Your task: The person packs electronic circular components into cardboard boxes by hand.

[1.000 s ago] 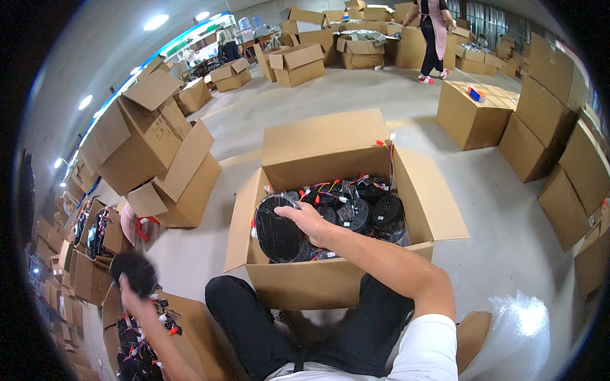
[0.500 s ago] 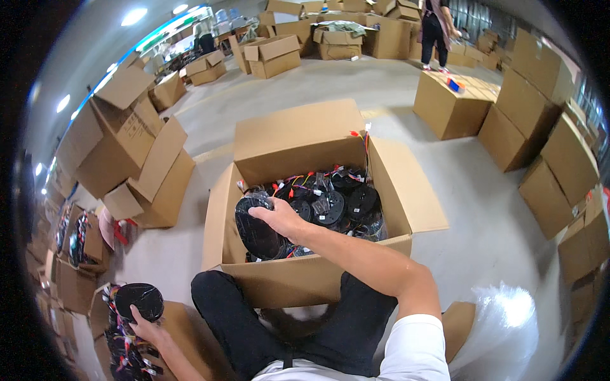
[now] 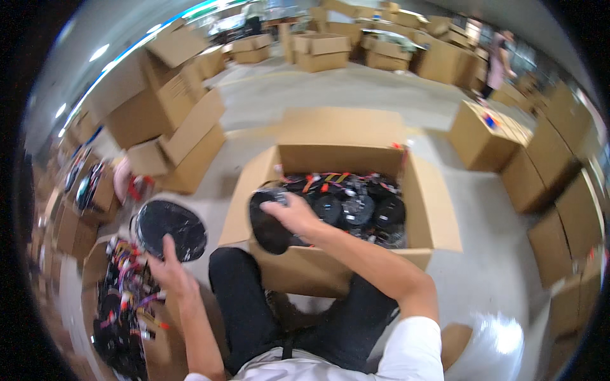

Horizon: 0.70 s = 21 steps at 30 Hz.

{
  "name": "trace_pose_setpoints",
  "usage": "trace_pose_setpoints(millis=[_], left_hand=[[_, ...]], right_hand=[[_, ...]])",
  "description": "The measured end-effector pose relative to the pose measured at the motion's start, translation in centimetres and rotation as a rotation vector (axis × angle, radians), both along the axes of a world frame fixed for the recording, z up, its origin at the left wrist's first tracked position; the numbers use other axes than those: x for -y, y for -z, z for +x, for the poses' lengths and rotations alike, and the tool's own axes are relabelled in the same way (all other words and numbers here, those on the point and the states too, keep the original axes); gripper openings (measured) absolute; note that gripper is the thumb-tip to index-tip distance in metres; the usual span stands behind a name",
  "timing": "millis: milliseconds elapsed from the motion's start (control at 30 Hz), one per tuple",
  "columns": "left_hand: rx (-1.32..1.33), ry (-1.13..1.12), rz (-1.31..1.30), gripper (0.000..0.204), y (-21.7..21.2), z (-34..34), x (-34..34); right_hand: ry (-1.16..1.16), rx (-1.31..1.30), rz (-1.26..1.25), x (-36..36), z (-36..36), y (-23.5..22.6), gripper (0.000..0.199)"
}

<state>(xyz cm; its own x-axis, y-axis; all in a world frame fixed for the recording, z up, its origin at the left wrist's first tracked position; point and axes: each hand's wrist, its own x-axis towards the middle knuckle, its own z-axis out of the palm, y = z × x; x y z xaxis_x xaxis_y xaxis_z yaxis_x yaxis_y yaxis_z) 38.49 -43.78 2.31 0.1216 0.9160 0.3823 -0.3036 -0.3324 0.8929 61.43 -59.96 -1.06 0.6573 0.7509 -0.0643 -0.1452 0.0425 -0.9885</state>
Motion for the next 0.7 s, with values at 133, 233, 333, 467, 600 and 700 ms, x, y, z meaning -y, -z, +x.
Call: trace_pose_setpoints(millis=[133,233,333,467,600,700], left_hand=[[0.112,-0.161,0.094,0.034,0.4,-0.2,-1.9],[0.028,-0.219,0.014,0.035,1.6,-2.1,-3.8],[-0.177,-0.071,0.004,0.039,0.3,2.5,1.9],[-0.117,0.126,-0.001,0.042,3.1,7.4,7.1],[-0.05,0.236,-0.062,0.04,2.8,5.8,7.9],[-0.069,0.26,-0.025,0.05,3.2,4.3,8.8]], right_hand=[[0.139,-0.065,0.036,3.9,1.3,-0.5,0.039],[0.127,-0.016,0.043,4.6,1.8,0.0,0.038],[0.147,-0.009,0.039,4.1,1.1,-1.6,0.038],[0.236,0.149,0.06,3.0,-1.4,-4.1,0.036],[0.293,0.668,-0.089,1.1,-5.6,-5.4,0.057],[0.288,0.754,-0.107,-1.4,-8.4,-4.6,0.065]])
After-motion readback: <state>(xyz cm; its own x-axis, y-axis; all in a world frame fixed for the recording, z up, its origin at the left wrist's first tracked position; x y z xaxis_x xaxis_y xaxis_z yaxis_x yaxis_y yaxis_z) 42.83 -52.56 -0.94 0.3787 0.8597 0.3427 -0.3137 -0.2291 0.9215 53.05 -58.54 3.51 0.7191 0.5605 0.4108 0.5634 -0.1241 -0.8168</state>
